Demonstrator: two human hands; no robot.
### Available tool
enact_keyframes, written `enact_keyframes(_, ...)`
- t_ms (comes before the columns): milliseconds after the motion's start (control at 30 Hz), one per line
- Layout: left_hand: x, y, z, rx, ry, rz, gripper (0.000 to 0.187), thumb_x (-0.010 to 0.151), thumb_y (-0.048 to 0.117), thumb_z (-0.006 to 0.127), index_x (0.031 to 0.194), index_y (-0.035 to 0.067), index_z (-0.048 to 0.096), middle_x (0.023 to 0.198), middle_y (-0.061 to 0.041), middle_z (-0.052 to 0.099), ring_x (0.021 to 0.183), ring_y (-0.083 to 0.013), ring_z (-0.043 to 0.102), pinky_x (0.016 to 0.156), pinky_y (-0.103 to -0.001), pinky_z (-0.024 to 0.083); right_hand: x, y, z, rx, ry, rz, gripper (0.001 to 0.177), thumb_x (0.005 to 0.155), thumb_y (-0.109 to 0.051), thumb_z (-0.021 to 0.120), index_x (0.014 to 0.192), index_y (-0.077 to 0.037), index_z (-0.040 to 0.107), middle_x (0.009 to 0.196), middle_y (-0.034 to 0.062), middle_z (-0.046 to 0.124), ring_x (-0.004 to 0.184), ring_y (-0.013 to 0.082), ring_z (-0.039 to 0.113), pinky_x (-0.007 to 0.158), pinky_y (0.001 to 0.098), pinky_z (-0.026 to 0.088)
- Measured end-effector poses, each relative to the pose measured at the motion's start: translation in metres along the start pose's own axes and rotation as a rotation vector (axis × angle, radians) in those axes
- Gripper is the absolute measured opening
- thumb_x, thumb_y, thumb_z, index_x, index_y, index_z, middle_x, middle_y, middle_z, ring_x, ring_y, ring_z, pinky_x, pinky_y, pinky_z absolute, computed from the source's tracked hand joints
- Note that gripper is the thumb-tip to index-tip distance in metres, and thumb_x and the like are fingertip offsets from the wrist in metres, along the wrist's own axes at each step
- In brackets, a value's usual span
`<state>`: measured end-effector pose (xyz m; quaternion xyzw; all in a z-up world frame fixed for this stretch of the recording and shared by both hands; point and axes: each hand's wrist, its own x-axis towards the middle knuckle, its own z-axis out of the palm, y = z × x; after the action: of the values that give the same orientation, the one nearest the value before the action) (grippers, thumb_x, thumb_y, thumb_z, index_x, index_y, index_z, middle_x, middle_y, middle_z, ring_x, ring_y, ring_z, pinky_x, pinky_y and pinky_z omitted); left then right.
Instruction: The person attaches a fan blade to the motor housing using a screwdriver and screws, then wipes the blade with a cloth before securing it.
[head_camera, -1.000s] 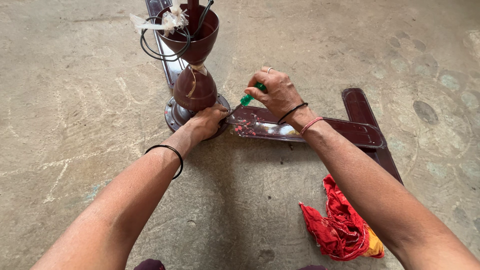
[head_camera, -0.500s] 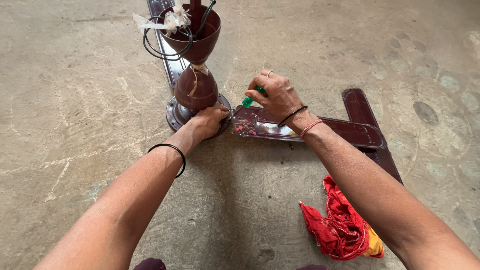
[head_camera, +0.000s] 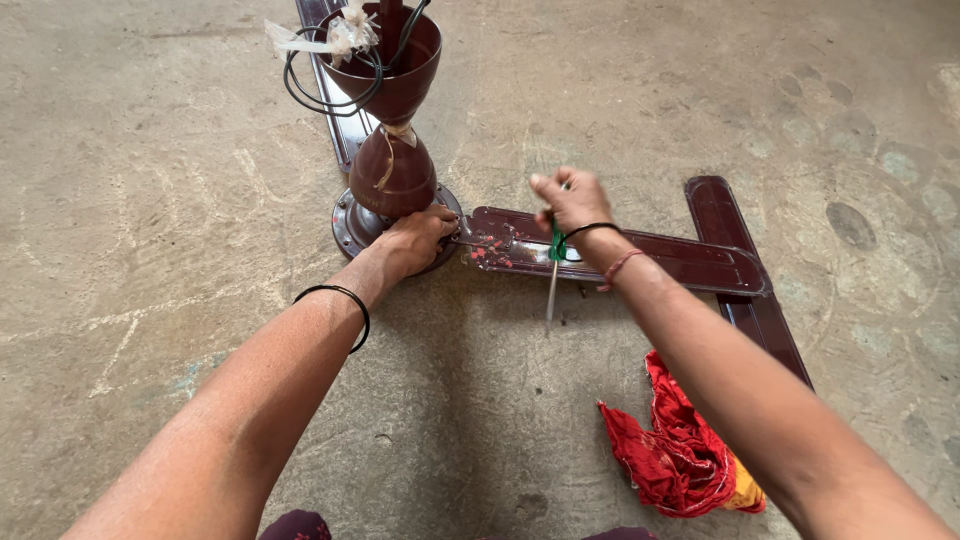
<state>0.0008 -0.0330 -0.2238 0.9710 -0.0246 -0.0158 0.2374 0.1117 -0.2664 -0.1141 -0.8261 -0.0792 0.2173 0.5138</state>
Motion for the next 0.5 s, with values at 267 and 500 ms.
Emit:
enact_keyframes(267, -0.001, -0.007, 0.002, -0.015, 0.043, 0.095, 0.044, 0.089, -0.004, 0.065, 0.132, 0.003, 0.064, 0.144, -0.011, 0.056, 0.131, -0.0306, 0.056, 0.107, -0.035, 0.05, 0.03, 0.058, 0.019, -0.655, -0.176, -0.343, 0.033, 0.088, -0.027, 0.08, 0.113, -0.007, 0.075, 0.108, 0.0146, 0.076, 0.1, 0.0255, 0.073, 0.087, 0.0385, 0.056)
enact_keyframes(500, 0.0, -0.007, 0.002, -0.038, 0.042, 0.107, 0.037, 0.094, -0.002, 0.062, 0.131, 0.004, 0.066, 0.14, -0.01, 0.059, 0.129, -0.0308, 0.058, 0.102, -0.035, 0.054, 0.029, 0.064, 0.071, -0.684, -0.127, -0.613, 0.016, 0.095, -0.022, 0.072, 0.11, -0.017, 0.076, 0.104, 0.0101, 0.073, 0.103, 0.0285, 0.07, 0.091, 0.0408, 0.054)
